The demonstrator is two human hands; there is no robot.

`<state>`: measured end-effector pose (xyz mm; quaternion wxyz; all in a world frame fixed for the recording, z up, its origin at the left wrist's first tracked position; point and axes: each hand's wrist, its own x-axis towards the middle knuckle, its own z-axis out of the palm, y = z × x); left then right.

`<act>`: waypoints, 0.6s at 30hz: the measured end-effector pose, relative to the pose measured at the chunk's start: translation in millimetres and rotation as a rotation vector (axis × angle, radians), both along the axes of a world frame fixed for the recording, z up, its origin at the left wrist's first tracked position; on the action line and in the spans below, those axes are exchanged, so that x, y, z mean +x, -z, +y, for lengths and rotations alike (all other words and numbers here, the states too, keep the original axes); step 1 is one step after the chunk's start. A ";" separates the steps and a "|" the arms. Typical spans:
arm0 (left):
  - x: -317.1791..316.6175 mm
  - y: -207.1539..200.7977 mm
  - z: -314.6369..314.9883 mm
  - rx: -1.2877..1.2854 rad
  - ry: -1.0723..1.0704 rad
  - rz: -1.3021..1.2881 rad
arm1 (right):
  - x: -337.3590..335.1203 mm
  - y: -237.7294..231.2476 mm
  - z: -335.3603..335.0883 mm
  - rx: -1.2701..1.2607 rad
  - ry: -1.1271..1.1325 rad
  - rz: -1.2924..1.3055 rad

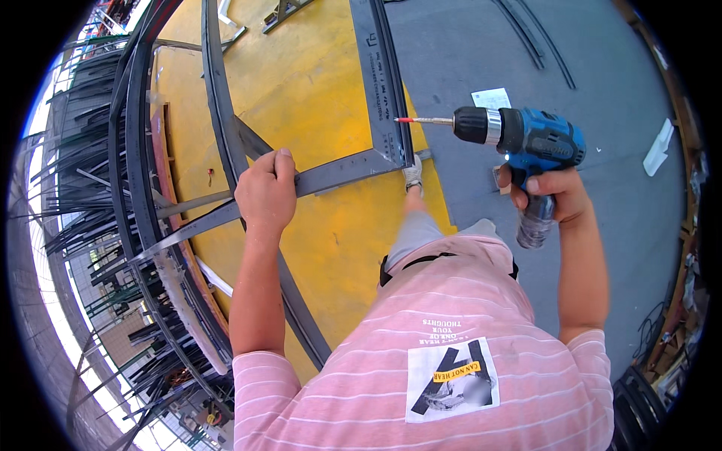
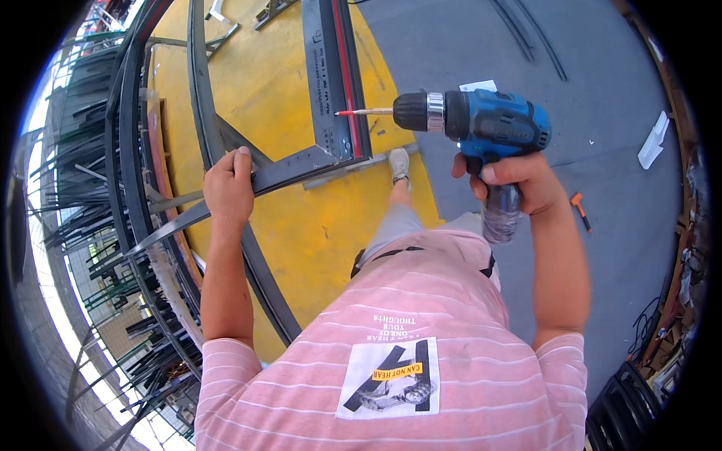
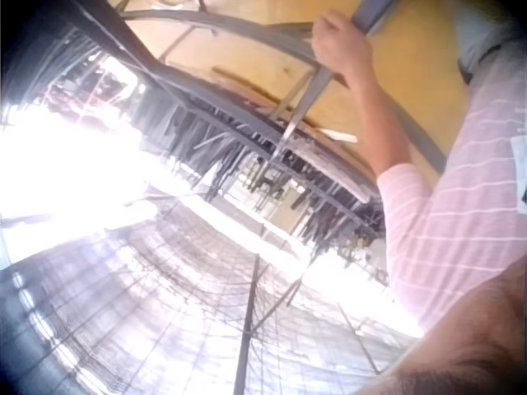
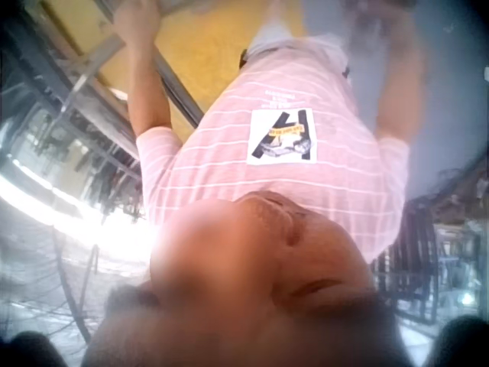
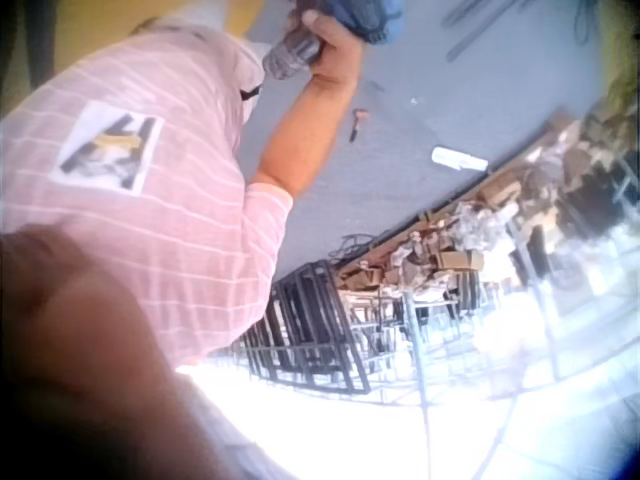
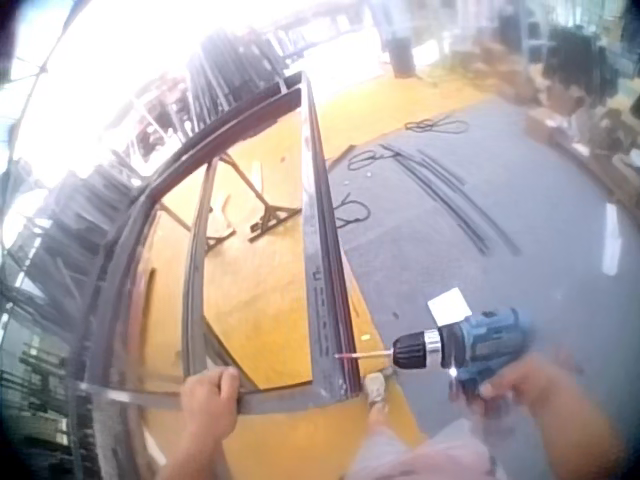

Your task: The person uses a power drill to drive screws into the corners of a large metal frame, using an L-square to check the alignment before drilling each screw.

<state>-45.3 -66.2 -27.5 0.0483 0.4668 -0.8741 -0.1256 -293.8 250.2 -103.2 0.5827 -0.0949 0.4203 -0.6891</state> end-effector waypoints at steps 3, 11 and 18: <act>3.0 1.0 -0.6 0.005 0.022 -0.008 | 10.1 8.0 7.5 -0.017 0.008 -0.045; -17.6 -16.5 26.2 0.171 0.134 0.250 | 58.6 26.5 27.5 0.057 0.171 -0.062; -95.2 -29.0 88.3 0.170 0.124 -0.073 | 42.7 97.4 135.1 0.451 0.583 0.102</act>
